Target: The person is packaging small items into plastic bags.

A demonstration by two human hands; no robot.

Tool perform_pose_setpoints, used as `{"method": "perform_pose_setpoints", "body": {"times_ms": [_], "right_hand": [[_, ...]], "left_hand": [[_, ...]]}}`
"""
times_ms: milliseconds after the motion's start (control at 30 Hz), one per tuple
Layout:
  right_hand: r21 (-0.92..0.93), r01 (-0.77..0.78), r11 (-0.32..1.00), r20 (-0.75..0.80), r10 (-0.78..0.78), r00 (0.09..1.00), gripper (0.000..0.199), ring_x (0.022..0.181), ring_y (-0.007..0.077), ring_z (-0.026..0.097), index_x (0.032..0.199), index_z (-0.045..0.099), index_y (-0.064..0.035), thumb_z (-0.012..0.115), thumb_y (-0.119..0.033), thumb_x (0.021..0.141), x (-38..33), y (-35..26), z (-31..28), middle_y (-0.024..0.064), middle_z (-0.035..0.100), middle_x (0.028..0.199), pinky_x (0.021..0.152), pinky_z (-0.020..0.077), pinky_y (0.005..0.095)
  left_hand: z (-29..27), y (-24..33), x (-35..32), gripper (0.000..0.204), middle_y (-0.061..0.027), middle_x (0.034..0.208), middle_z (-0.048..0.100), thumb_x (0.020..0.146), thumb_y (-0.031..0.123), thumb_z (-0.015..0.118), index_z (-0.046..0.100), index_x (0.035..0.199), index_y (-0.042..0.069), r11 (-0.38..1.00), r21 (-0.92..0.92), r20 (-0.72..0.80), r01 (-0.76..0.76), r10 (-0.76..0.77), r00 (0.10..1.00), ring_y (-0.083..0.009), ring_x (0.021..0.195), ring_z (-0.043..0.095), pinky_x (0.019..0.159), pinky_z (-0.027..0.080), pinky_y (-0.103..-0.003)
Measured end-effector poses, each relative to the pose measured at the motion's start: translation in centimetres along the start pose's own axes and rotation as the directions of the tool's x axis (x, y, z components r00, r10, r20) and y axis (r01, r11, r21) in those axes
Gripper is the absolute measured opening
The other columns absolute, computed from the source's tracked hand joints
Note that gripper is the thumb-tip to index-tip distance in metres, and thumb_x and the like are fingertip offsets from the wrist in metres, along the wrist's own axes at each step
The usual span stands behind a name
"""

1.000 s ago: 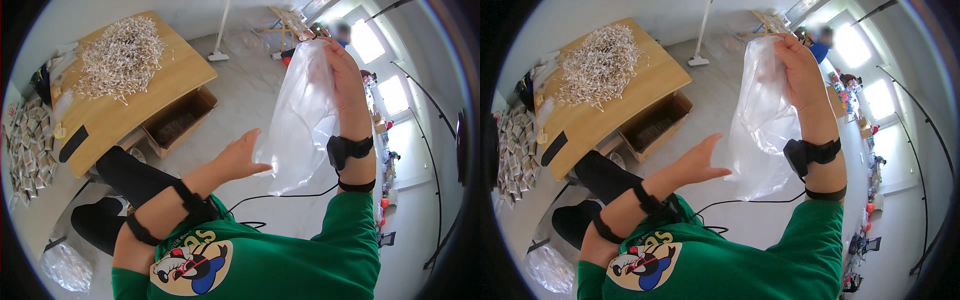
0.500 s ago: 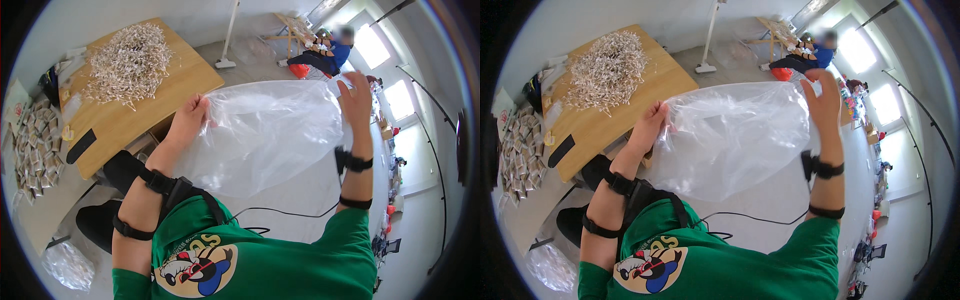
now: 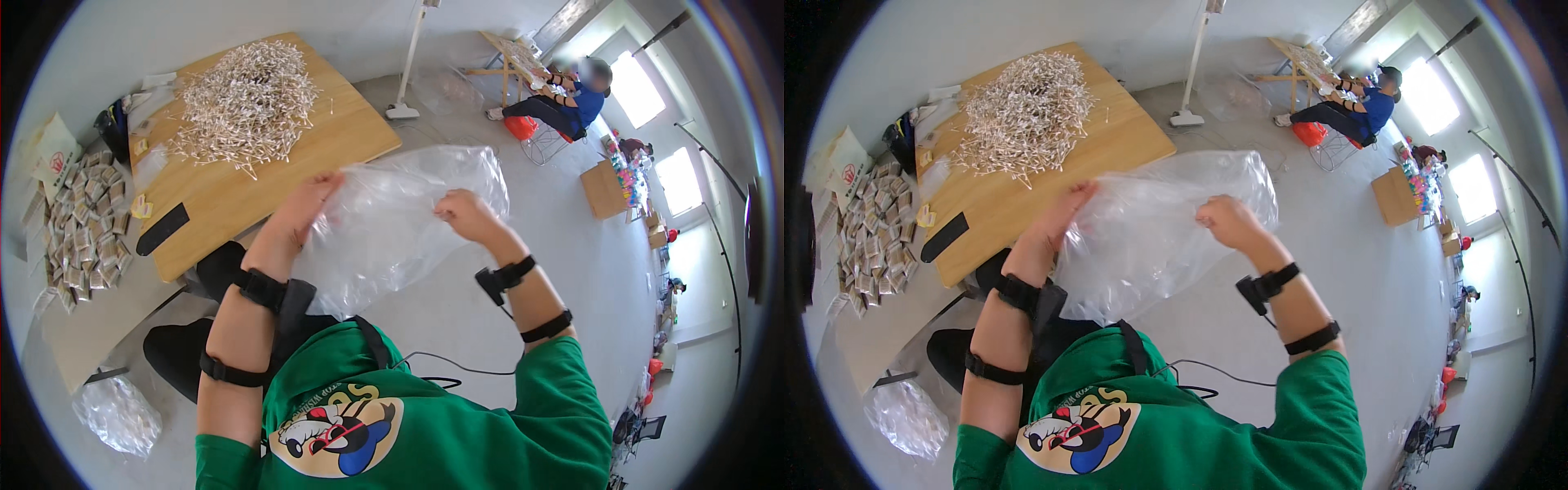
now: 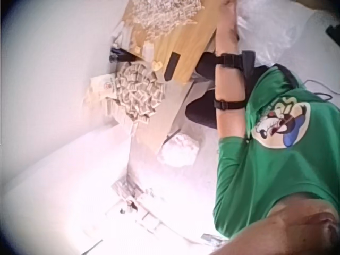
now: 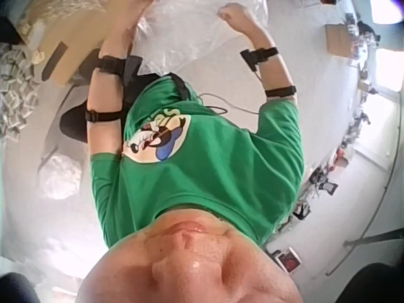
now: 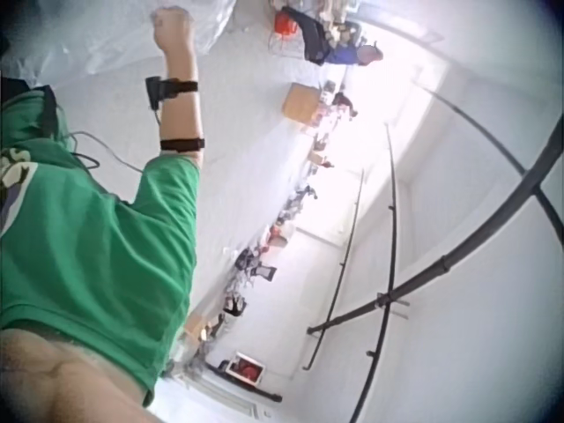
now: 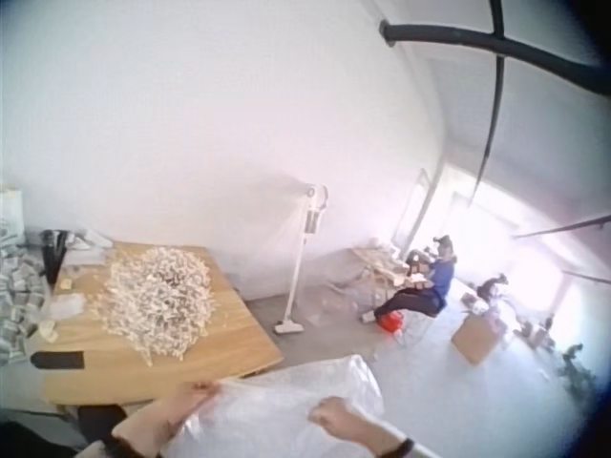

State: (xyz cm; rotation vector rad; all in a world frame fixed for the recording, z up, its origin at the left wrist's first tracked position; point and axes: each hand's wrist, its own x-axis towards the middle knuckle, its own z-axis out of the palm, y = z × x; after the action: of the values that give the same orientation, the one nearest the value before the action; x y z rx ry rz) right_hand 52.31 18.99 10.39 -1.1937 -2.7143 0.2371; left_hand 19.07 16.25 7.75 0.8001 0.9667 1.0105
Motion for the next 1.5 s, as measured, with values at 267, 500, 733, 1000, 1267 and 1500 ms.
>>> {"method": "perform_pose_setpoints", "body": {"times_ms": [267, 500, 733, 1000, 1267, 1500], "right_hand": [[0.305, -0.304, 0.902, 0.051, 0.304, 0.951, 0.009, 0.074, 0.0075, 0.05, 0.084, 0.061, -0.0014, 0.057, 0.004, 0.079, -0.4, -2.8, -14.5, -0.0003, 0.055, 0.077, 0.065, 0.0415, 0.0225], [0.356, -0.297, 0.886, -0.015, 0.323, 0.946, 0.012, 0.068, 0.0056, 0.047, 0.088, 0.062, -0.0015, 0.059, 0.002, 0.076, 0.5, -4.3, -16.2, -0.003, 0.052, 0.073, 0.061, 0.0397, 0.0225], [-0.489, -0.288, 0.823, 0.199, 0.427, 0.882, 0.017, 0.075, 0.0276, 0.061, 0.09, 0.065, -0.0065, 0.06, -0.004, 0.075, -6.4, 6.3, -17.2, 0.0098, 0.062, 0.077, 0.067, 0.0459, 0.0404], [-0.441, -0.24, 0.865, 0.325, 0.403, 0.856, 0.01, 0.09, 0.0348, 0.061, 0.088, 0.064, -0.0079, 0.057, -0.01, 0.081, -7.4, 7.7, -13.7, 0.0135, 0.066, 0.091, 0.079, 0.0468, 0.043], [-0.356, -0.381, 0.853, 0.301, 0.491, 0.818, 0.014, 0.077, 0.0368, 0.059, 0.087, 0.059, -0.0015, 0.059, -0.015, 0.083, -6.6, 6.6, -14.6, 0.0199, 0.061, 0.083, 0.071, 0.0469, 0.0405], [0.395, -0.57, 0.721, -0.214, 0.675, 0.706, 0.02, 0.07, 0.0153, 0.064, 0.106, 0.059, -0.0027, 0.053, -0.01, 0.089, -8.1, 7.8, -16.5, 0.009, 0.061, 0.075, 0.057, 0.0494, 0.0294]], "left_hand": [[2.0, 1.4, -2.5, 0.04, -0.0167, 0.096, 0.059, 0.076, 0.017, 0.073, 0.052, 0.107, 0.003, -0.004, 0.814, 0.222, -0.58, 0.926, 0.305, -0.0373, 0.088, 0.057, 0.076, 0.048, -0.042], [7.3, -5.8, -2.6, 0.036, -0.0149, 0.1, 0.06, 0.075, 0.017, 0.073, 0.057, 0.103, 0.002, 0.058, 0.834, 0.252, -0.548, 0.844, 0.474, -0.0376, 0.093, 0.056, 0.081, 0.047, -0.041], [1.7, 3.3, -1.6, 0.027, -0.0026, 0.095, 0.068, 0.094, 0.026, 0.059, 0.067, 0.105, 0.003, 0.756, 0.576, 0.218, -0.311, 0.225, 0.95, -0.0109, 0.085, 0.061, 0.078, 0.049, -0.029], [1.7, 4.0, 0.2, 0.03, -0.012, 0.095, 0.068, 0.095, 0.024, 0.054, 0.061, 0.118, 0.006, 0.14, 0.773, 0.565, -0.618, 0.29, 0.772, -0.0219, 0.087, 0.062, 0.082, 0.049, -0.033], [2.6, 5.7, 0.1, 0.022, -0.0091, 0.084, 0.067, 0.093, 0.017, 0.055, 0.065, 0.104, 0.001, 0.677, 0.491, 0.115, -0.549, 0.574, 0.811, -0.015, 0.076, 0.06, 0.072, 0.048, -0.029], [4.6, 8.7, -0.6, 0.027, -0.0063, 0.088, 0.067, 0.094, 0.022, 0.054, 0.063, 0.109, 0.002, 0.957, 0.045, -0.107, -0.288, 0.291, 0.951, -0.0147, 0.08, 0.062, 0.076, 0.048, -0.028]]}}
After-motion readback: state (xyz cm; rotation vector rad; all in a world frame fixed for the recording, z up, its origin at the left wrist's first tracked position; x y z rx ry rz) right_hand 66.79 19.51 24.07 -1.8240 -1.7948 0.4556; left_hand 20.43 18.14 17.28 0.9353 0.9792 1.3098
